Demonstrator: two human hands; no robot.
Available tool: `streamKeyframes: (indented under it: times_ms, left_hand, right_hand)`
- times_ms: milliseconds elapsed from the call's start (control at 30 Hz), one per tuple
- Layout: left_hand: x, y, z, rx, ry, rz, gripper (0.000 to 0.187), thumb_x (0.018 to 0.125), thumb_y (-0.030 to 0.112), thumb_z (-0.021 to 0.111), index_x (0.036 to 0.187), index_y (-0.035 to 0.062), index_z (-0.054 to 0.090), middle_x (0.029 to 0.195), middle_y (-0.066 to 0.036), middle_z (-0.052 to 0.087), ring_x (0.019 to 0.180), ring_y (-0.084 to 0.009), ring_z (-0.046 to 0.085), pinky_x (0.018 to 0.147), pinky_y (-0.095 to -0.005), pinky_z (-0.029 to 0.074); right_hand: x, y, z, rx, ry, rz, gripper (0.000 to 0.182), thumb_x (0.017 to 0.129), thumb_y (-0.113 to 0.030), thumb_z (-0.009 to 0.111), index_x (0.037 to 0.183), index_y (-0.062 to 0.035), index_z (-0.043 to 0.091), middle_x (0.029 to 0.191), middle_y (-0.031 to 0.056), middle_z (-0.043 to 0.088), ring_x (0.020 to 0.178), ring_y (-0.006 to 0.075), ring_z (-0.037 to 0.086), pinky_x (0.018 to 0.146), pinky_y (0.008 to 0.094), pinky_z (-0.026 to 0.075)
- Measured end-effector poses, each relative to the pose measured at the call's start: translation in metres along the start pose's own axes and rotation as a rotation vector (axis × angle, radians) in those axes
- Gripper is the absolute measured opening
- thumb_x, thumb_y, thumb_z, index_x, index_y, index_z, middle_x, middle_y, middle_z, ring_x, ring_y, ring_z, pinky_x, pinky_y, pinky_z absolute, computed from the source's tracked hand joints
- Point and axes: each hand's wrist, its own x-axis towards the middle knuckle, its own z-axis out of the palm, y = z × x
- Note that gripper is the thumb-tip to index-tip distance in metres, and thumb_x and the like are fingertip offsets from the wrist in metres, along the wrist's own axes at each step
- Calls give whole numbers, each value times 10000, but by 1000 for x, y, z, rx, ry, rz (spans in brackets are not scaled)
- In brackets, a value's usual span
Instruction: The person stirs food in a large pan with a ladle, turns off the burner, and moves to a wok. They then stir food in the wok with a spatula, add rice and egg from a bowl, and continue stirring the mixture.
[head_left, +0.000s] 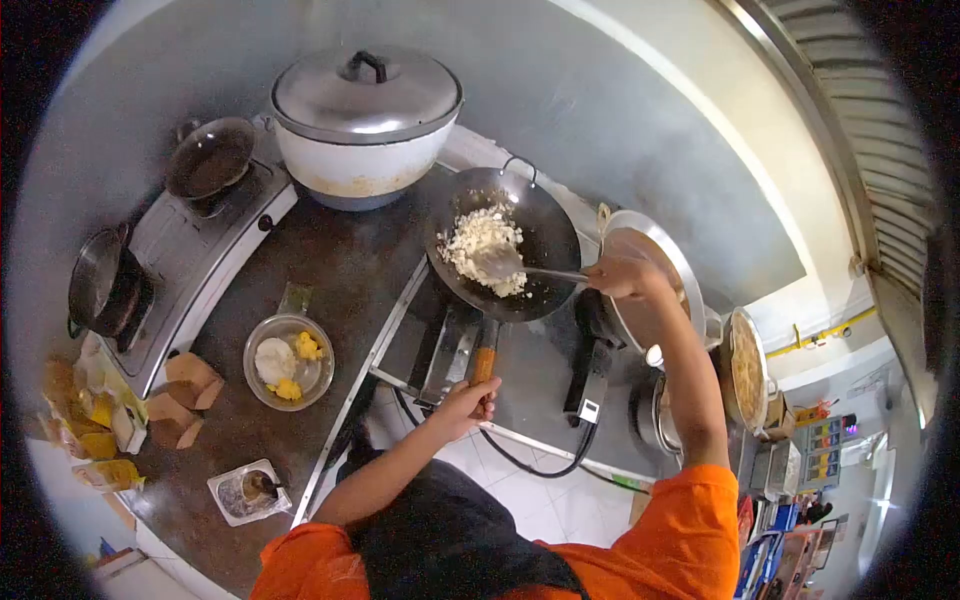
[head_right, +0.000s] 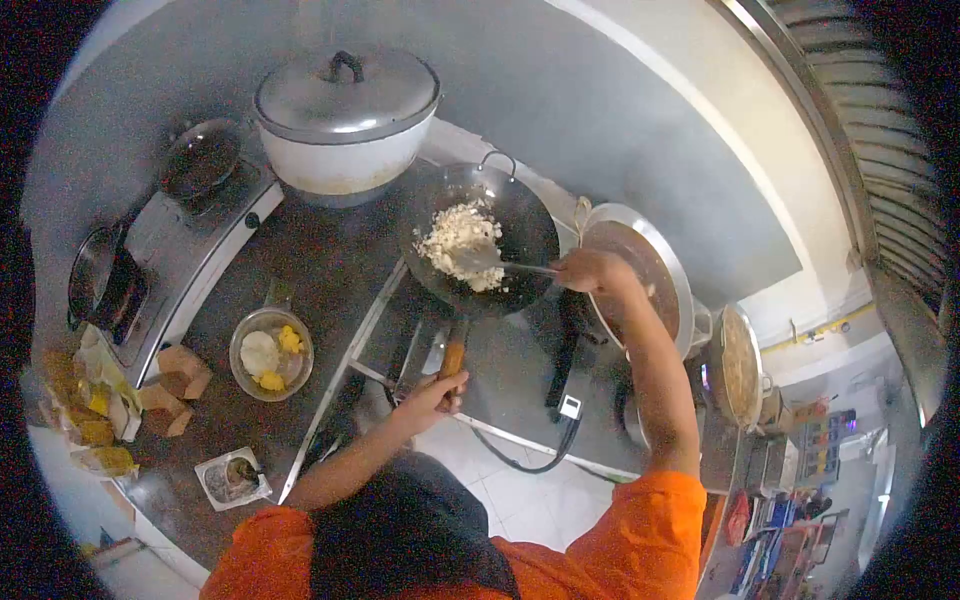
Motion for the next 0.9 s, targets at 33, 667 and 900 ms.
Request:
streamKeyframes:
  times_ms: [33, 667, 900]
  left_hand:
    - [-1, -1, -3, 6, 0, -11, 201, 860, 255, 671, 808, 121, 530, 675, 31, 506, 555, -90, 499, 498, -235, 415]
    - [8, -6, -12, -47, -42, -30, 219, 853, 239, 680, 818, 107, 508, 688, 7, 505, 552, -116, 497, 498, -257, 412]
    - [11, -6, -16, -57, -65, -20, 212, 858, 242, 675, 852, 114, 507, 703, 14, 506, 568, -109, 506, 511, -254, 419]
  right_hand:
    - [20, 26, 28, 11, -3, 5, 399, 858, -246, 541, 1252, -193, 575, 960, 169, 661, 818, 291, 637, 735, 379, 480]
    - [-28, -12, -22, -2, -57, 254, 348, 924, -328, 468, 1215, -190, 601, 750, 105, 637, 492, 172, 532, 458, 353, 430]
    - [-52, -36, -62, 60, -200, 187, 244, 864, -255, 480, 775, -57, 591, 511, 53, 480, 399, 158, 455, 363, 338, 340]
